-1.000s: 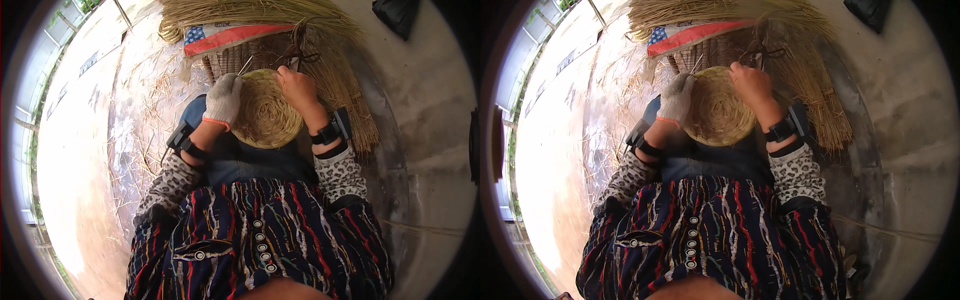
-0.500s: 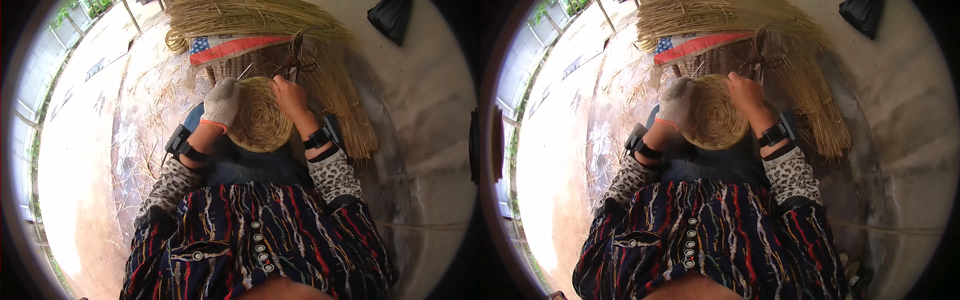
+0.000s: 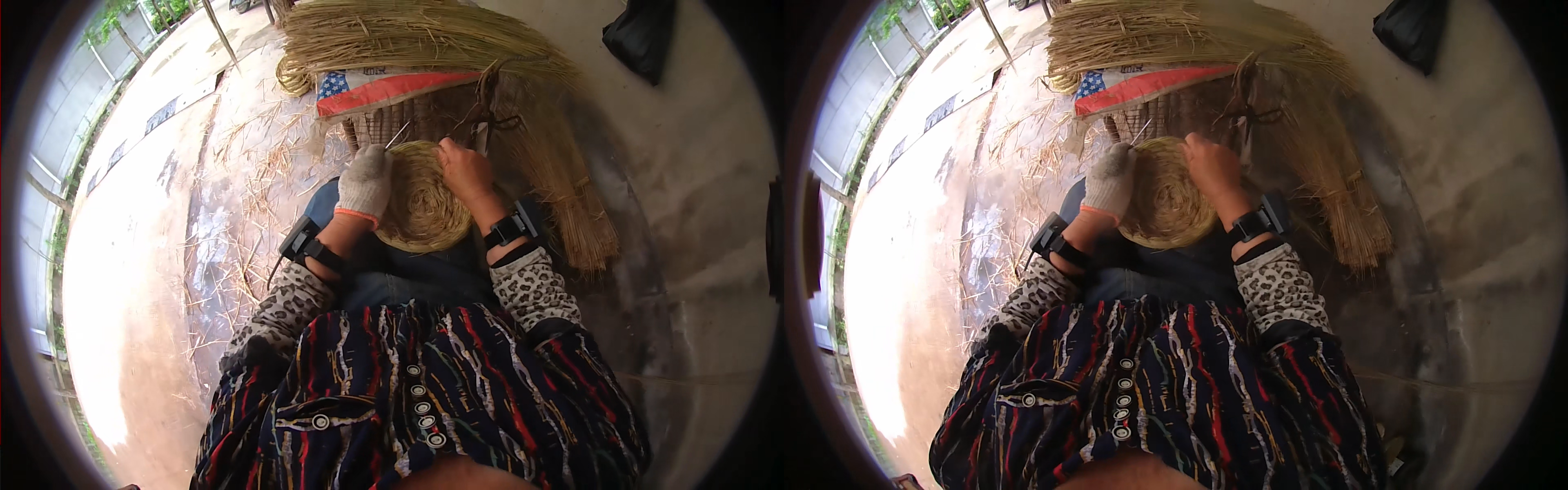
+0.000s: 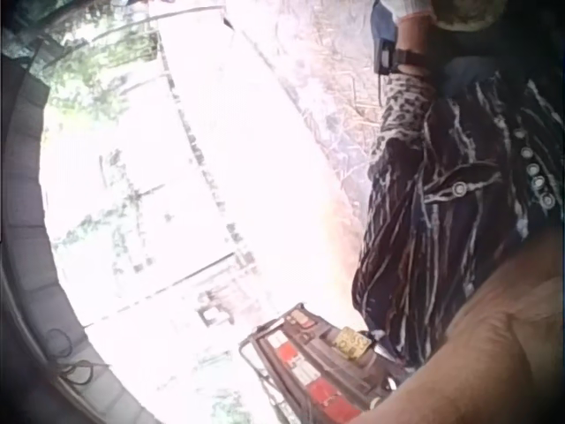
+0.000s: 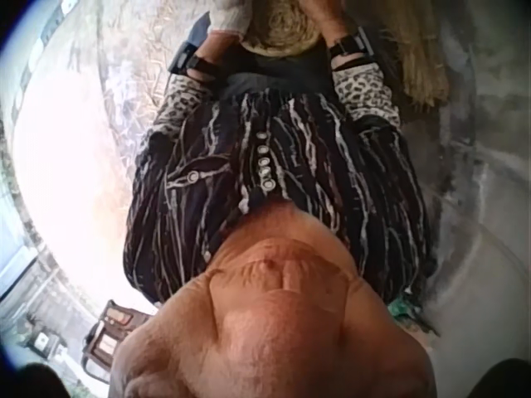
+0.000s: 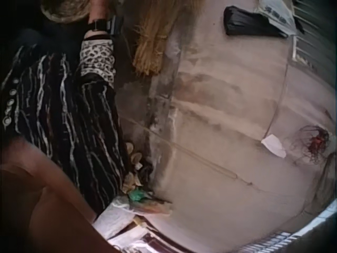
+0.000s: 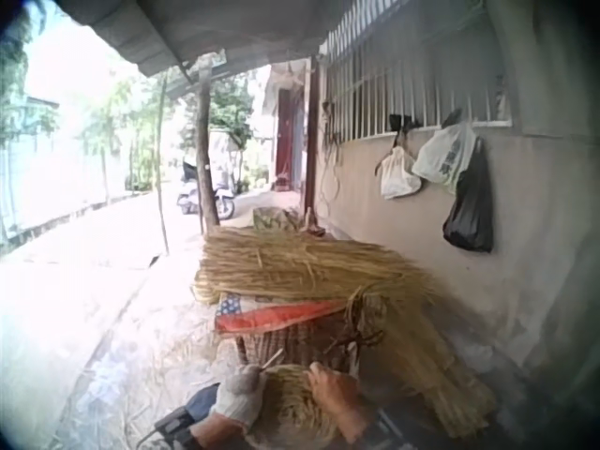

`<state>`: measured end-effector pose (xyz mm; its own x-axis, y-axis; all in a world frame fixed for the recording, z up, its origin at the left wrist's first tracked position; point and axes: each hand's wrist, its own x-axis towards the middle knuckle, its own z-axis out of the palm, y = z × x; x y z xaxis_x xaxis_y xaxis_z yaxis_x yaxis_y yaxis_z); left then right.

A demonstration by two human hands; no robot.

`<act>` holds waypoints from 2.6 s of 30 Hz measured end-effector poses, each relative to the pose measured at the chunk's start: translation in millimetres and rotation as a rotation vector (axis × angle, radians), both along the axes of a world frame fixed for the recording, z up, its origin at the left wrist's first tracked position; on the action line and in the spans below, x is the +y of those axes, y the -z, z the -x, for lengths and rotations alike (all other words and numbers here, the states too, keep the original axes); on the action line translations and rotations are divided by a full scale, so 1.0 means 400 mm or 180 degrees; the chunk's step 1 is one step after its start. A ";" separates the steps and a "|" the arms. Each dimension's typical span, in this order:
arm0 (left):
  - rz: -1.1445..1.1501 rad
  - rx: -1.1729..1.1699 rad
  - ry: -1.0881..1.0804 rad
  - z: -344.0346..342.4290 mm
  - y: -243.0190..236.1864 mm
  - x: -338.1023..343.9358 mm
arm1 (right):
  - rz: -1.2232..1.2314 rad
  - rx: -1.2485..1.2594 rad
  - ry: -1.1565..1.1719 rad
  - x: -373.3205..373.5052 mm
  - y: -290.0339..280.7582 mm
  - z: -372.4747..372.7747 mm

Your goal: Weaving a straw basket using long dried straw strands and a large needle.

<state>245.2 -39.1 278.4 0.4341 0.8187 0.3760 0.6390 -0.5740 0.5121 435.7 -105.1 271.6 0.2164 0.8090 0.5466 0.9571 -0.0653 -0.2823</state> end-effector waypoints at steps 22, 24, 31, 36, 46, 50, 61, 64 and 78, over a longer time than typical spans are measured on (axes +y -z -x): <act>-0.1474 0.0487 0.0651 0.121 0.133 0.009 | 0.0771 -0.0105 -0.0115 -0.088 0.007 0.037; -0.1464 0.0344 0.0643 0.108 0.133 0.005 | 0.0828 0.0027 0.0014 -0.092 0.015 0.043; -0.1065 -0.0803 0.0055 0.018 0.049 0.031 | -0.0064 -0.0061 -0.0019 0.000 -0.046 -0.029; -0.1068 -0.0901 -0.0025 -0.027 0.068 0.060 | 0.0153 -0.0115 0.0101 0.022 -0.030 -0.058; -0.1413 -0.0523 -0.0192 -0.009 0.087 0.037 | -0.0174 -0.0167 0.0005 0.022 -0.021 -0.044; -0.1376 -0.0539 0.0354 0.070 0.045 0.009 | -0.0007 -0.0176 -0.0215 -0.011 -0.023 -0.032; 0.1556 -0.1588 -0.0704 0.417 -0.042 0.126 | 0.0144 -0.0650 -0.0668 -0.074 -0.056 0.047; -0.2022 0.0618 0.0485 0.526 0.034 0.184 | 0.0319 -0.0699 -0.0779 -0.057 -0.073 0.076; 0.2199 -0.1965 -0.0155 0.584 -0.054 0.006 | 0.0687 -0.0394 -0.0428 -0.081 -0.039 0.039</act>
<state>11.7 -36.6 299.9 0.2784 0.9592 -0.0490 0.1545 0.0057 0.9880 420.3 -137.5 287.2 0.0414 0.9264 0.3742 0.9876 0.0189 -0.1560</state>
